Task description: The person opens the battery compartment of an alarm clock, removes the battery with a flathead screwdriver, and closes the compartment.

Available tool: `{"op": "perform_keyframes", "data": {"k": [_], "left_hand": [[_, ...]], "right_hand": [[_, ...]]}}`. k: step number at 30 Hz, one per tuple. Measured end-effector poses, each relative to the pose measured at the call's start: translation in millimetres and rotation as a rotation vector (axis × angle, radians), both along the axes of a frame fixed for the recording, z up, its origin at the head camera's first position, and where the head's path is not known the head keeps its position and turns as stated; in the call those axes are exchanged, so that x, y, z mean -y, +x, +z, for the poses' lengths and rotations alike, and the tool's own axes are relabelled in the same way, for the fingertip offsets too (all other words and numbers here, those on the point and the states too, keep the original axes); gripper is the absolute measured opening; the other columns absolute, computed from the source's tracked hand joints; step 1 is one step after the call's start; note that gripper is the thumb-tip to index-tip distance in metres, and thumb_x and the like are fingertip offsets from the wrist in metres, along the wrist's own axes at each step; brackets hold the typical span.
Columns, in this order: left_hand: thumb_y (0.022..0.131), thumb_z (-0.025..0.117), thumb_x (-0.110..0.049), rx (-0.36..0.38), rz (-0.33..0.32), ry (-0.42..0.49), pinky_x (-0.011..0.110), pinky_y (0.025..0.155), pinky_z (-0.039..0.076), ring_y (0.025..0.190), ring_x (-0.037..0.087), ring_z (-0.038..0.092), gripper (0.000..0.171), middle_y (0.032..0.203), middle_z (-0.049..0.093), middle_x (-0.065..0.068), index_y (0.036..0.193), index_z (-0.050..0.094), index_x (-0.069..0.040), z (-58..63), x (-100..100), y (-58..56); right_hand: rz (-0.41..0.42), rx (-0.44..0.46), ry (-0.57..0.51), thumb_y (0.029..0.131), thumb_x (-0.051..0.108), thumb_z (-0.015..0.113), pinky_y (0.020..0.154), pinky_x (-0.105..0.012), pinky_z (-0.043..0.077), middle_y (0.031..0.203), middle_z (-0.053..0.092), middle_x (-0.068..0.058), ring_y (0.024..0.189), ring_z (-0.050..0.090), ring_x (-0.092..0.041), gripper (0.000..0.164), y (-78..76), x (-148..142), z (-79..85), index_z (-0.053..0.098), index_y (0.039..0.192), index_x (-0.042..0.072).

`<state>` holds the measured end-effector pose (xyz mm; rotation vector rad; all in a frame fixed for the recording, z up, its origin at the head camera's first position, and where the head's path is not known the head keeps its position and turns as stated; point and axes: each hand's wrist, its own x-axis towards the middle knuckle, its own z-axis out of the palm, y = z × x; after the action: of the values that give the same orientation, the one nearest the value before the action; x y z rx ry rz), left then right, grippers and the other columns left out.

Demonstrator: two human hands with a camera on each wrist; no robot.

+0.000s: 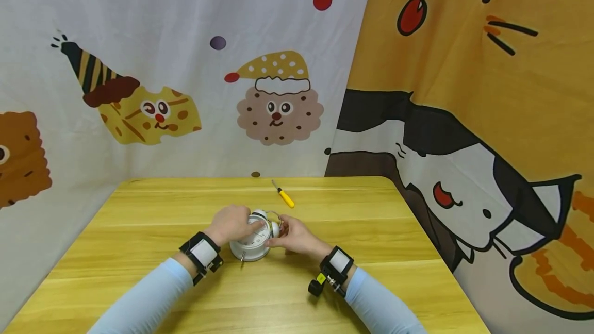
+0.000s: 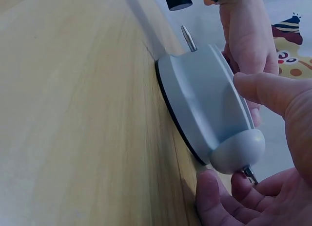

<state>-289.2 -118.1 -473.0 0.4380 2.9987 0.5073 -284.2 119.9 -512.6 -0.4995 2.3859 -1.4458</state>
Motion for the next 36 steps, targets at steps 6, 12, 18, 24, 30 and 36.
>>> {"op": "perform_keyframes", "data": {"k": [6,12,18,24,30,36], "left_hand": [[0.107,0.070,-0.059,-0.011,0.016,0.028,0.028,0.049,0.040,0.053,0.015,0.056,0.056,0.064,0.060,0.001,0.072,0.061,-0.016,-2.5,-2,2.4],[0.107,0.070,-0.058,-0.017,0.040,0.040,0.025,0.047,0.037,0.051,0.013,0.052,0.057,0.062,0.055,0.000,0.070,0.059,-0.015,-1.5,-5,3.9],[0.108,0.070,-0.051,-0.027,0.045,0.050,0.024,0.047,0.034,0.050,0.013,0.050,0.054,0.061,0.052,-0.001,0.070,0.058,-0.014,-1.9,-7,5.3],[0.110,0.070,-0.046,-0.010,0.068,0.086,0.024,0.046,0.036,0.050,0.014,0.054,0.049,0.064,0.057,0.002,0.076,0.061,-0.011,-1.5,-10,7.2],[0.109,0.071,-0.046,0.033,0.087,0.124,0.025,0.047,0.041,0.053,0.016,0.059,0.047,0.066,0.062,0.005,0.081,0.065,-0.009,-2.5,-11,8.2],[0.110,0.071,-0.043,0.058,0.090,0.153,0.026,0.046,0.046,0.052,0.017,0.062,0.043,0.067,0.064,0.006,0.084,0.066,-0.008,-3.0,-12,10.2]], "right_hand": [[-0.005,0.017,-0.033,0.088,0.018,0.095,0.063,-0.026,0.058,0.107,0.062,-0.010,0.074,0.065,-0.013,0.091,-3.4,-1,-1.0,0.048,0.160,-0.011],[-0.026,0.009,-0.032,0.088,0.018,0.096,0.079,-0.029,0.064,0.124,0.065,-0.015,0.096,0.071,-0.016,0.103,-6.0,-5,-1.7,0.038,0.168,-0.010],[-0.046,0.027,-0.088,0.089,0.014,0.095,0.091,-0.031,0.066,0.137,0.066,-0.018,0.112,0.075,-0.022,0.099,-6.9,-10,-5.7,0.041,0.167,-0.009],[-0.069,0.033,-0.126,0.089,0.011,0.093,0.096,-0.034,0.067,0.142,0.068,-0.022,0.122,0.077,-0.029,0.090,-5.9,-14,-3.0,0.047,0.164,-0.009],[-0.070,0.038,-0.131,0.090,0.012,0.092,0.100,-0.036,0.066,0.150,0.068,-0.023,0.128,0.076,-0.032,0.083,-8.7,-19,-2.7,0.054,0.161,-0.005],[-0.065,0.046,-0.133,0.090,0.011,0.093,0.102,-0.038,0.065,0.153,0.068,-0.023,0.128,0.077,-0.032,0.078,-11.9,-23,-1.1,0.057,0.159,-0.002]]}}
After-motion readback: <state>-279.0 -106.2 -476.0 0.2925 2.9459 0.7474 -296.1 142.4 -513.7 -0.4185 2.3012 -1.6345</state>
